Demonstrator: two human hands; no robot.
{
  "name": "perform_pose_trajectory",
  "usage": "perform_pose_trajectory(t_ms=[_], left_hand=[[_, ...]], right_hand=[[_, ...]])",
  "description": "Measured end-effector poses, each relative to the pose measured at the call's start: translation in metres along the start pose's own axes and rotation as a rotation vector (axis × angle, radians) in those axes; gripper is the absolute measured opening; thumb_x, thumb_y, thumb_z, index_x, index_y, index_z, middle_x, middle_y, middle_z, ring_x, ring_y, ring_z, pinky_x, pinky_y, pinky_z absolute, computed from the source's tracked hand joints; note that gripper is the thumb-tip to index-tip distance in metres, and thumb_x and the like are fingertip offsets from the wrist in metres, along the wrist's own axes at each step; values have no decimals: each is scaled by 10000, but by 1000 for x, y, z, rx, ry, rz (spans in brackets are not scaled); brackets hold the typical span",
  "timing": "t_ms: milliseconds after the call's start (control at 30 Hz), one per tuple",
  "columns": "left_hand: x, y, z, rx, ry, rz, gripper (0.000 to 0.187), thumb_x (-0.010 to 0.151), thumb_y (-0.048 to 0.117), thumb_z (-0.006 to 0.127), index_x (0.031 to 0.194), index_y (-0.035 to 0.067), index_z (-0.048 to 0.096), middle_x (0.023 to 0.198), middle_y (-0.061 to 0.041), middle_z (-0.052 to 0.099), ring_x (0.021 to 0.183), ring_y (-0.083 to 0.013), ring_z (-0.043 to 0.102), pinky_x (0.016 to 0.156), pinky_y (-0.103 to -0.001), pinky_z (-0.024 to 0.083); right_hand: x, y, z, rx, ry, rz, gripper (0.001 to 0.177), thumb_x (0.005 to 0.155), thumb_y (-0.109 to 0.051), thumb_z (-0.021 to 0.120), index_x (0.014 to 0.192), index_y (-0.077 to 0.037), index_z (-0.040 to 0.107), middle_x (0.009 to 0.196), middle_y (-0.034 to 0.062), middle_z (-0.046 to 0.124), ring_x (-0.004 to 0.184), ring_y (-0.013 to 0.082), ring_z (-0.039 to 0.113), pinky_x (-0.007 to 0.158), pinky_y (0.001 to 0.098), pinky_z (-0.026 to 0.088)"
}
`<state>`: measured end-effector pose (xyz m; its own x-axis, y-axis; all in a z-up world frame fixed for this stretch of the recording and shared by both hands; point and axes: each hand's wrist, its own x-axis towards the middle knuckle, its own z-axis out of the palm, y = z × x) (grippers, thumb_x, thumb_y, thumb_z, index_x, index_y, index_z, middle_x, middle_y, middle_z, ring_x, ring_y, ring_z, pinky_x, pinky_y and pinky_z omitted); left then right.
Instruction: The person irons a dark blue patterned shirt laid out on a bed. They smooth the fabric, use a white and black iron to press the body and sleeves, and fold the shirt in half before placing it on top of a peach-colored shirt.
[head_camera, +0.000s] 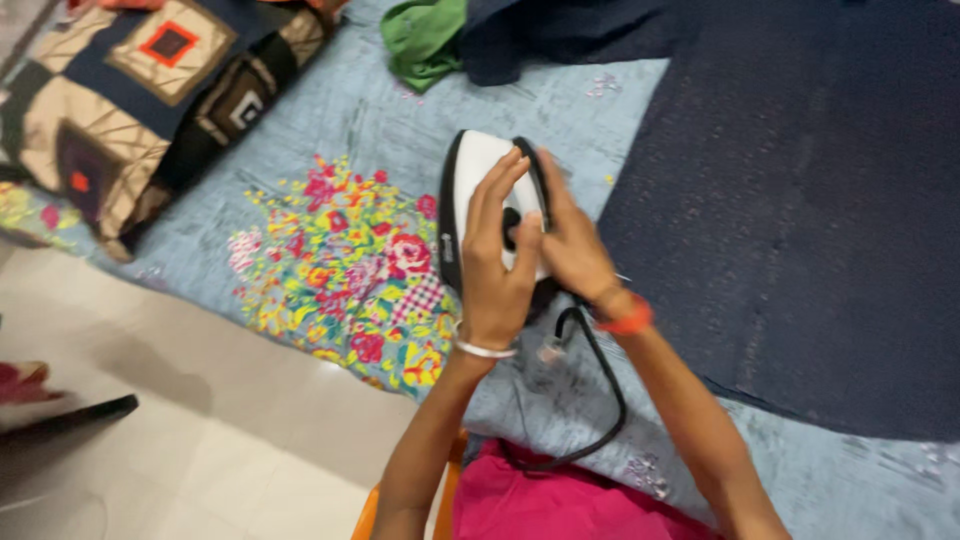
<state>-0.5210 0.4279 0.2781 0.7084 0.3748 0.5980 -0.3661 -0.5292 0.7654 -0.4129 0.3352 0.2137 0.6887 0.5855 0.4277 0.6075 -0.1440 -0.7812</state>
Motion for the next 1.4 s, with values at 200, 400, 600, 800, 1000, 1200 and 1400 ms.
perform_pose_trajectory(t_ms=[200, 400, 600, 800, 1000, 1200, 1400], left_hand=[[5, -44, 40, 131, -23, 73, 292, 1062, 107, 551, 1328, 5, 615, 1375, -185, 648, 1326, -366, 598, 1159, -442, 457], [-5, -153, 152, 405, -432, -265, 362, 982, 319, 648, 1126, -11, 682, 1118, -246, 674, 947, -430, 675, 837, -508, 538], [-5, -188, 171, 504, -646, -415, 460, 818, 455, 784, 762, 3, 720, 807, -222, 716, 797, -411, 698, 716, -510, 553], [-1, -194, 132, 240, -927, -674, 476, 830, 386, 825, 617, -7, 660, 578, -158, 698, 493, -217, 708, 526, -355, 556], [-5, -223, 123, -197, -954, -848, 341, 802, 250, 862, 705, -35, 701, 569, -109, 681, 464, -180, 701, 418, -278, 540], [-11, -223, 122, -178, -915, -872, 367, 835, 268, 838, 704, -42, 691, 596, -108, 683, 469, -175, 697, 435, -280, 557], [-20, -223, 114, -246, -830, -823, 334, 854, 239, 821, 811, -84, 750, 643, -97, 703, 515, -130, 676, 484, -261, 581]], right_hand=[[-77, -74, -161, -34, -34, 524, 914, 857, -129, 720, 1650, -119, 265, 1411, 166, 622, 780, 153, 726, 763, 309, 585], [-113, -46, -203, -228, 105, 709, 884, 857, -122, 696, 1660, -138, 327, 1090, 204, 749, 733, 207, 716, 753, 359, 571], [-91, 48, -177, -406, 33, 701, 911, 833, -165, 716, 1648, -139, 310, 1128, 257, 700, 758, 312, 744, 854, 436, 557], [-13, 137, -185, -609, 63, 351, 784, 985, -231, 704, 1669, -64, 357, 1252, 301, 701, 1081, 462, 675, 1062, 483, 462], [-41, 89, -163, -484, -59, 490, 873, 885, -237, 651, 1663, -56, 297, 1112, 336, 684, 967, 456, 699, 912, 493, 532], [-34, 68, -145, -204, 93, 398, 758, 876, -73, 700, 1579, -52, 416, 1301, 266, 681, 729, 251, 760, 789, 417, 601], [26, 103, -142, 450, 145, 589, 837, 832, 66, 634, 1617, -124, 414, 889, 142, 607, 497, 155, 577, 477, 325, 613]])
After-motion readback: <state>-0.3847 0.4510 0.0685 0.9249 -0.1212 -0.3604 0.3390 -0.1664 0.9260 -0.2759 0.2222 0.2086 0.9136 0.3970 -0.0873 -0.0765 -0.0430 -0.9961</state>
